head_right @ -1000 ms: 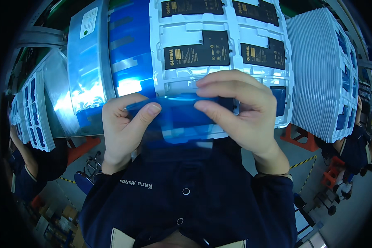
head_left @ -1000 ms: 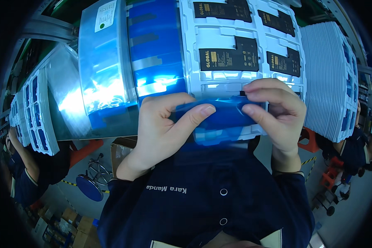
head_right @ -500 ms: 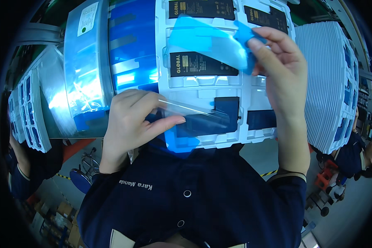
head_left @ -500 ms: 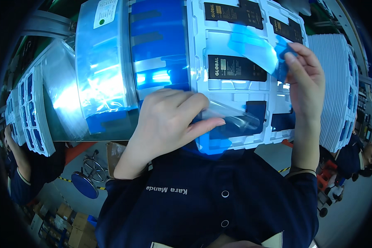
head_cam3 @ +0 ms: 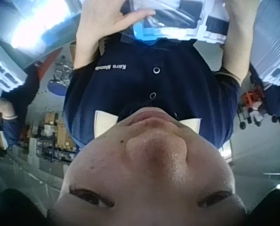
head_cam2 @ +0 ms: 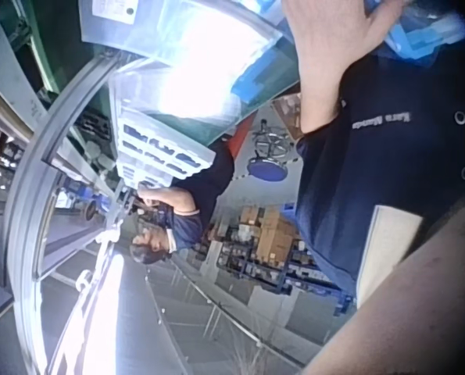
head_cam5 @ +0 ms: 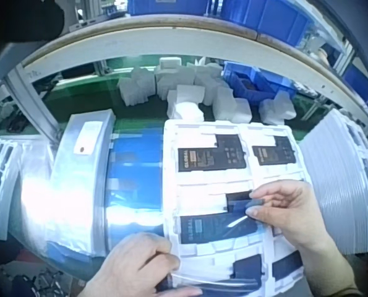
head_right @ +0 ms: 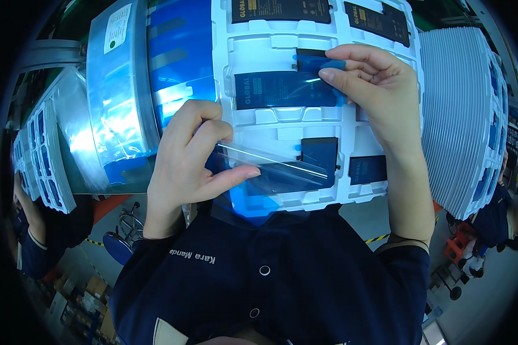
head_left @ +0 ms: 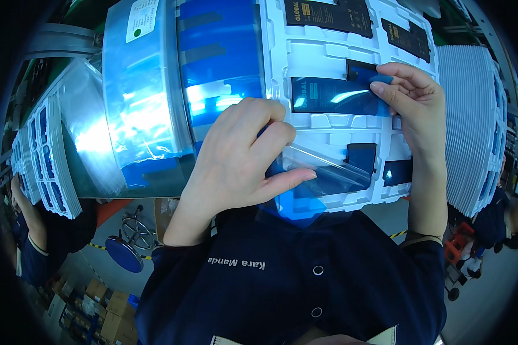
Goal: The person repeatedly picks up small blue rectangular electronic components from a white plastic tray and places them into clear plastic bags. The person then places the filled bags into a blue plastic bin. The process is repeated continuously throughout the video.
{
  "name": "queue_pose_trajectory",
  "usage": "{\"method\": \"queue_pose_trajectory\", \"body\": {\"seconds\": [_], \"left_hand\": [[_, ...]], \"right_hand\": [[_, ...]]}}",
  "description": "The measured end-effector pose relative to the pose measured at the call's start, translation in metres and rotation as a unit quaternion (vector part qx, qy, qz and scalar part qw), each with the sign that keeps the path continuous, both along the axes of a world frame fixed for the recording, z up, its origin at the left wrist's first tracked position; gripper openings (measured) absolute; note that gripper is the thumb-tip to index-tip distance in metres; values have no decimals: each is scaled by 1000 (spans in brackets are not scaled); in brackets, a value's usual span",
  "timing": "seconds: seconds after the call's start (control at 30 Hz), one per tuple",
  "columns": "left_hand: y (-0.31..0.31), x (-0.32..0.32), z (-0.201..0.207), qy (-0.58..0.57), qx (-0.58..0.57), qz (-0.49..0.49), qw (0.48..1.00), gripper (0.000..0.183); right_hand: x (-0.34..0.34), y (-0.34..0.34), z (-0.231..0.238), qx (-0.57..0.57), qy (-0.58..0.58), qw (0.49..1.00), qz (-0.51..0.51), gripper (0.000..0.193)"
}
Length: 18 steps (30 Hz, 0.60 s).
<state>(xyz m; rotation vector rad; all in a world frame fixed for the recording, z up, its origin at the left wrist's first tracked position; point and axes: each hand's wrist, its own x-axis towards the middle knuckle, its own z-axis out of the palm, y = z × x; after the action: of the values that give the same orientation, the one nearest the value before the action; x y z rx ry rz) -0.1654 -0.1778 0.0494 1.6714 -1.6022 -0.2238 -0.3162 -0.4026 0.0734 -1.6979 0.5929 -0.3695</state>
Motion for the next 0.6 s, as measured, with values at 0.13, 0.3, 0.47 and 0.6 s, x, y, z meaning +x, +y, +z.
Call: {"method": "queue_pose_trajectory", "body": {"seconds": [0.13,0.3,0.47,0.6], "left_hand": [[-1,0,-3,1,-10,5,1000,47],[-2,-2,-4,15,-15,12,1000,47],[-4,0,-3,-13,-2,-9,1000,43],[-6,-1,-6,-2,-14,-4,1000,47]], "right_hand": [[0,-4,0,-1,2,1000,9,24],[1,-4,0,14,1,1000,10,24],[2,-1,2,1,-4,1000,17,24],[2,2,0,-26,-9,999,22,23]]}}
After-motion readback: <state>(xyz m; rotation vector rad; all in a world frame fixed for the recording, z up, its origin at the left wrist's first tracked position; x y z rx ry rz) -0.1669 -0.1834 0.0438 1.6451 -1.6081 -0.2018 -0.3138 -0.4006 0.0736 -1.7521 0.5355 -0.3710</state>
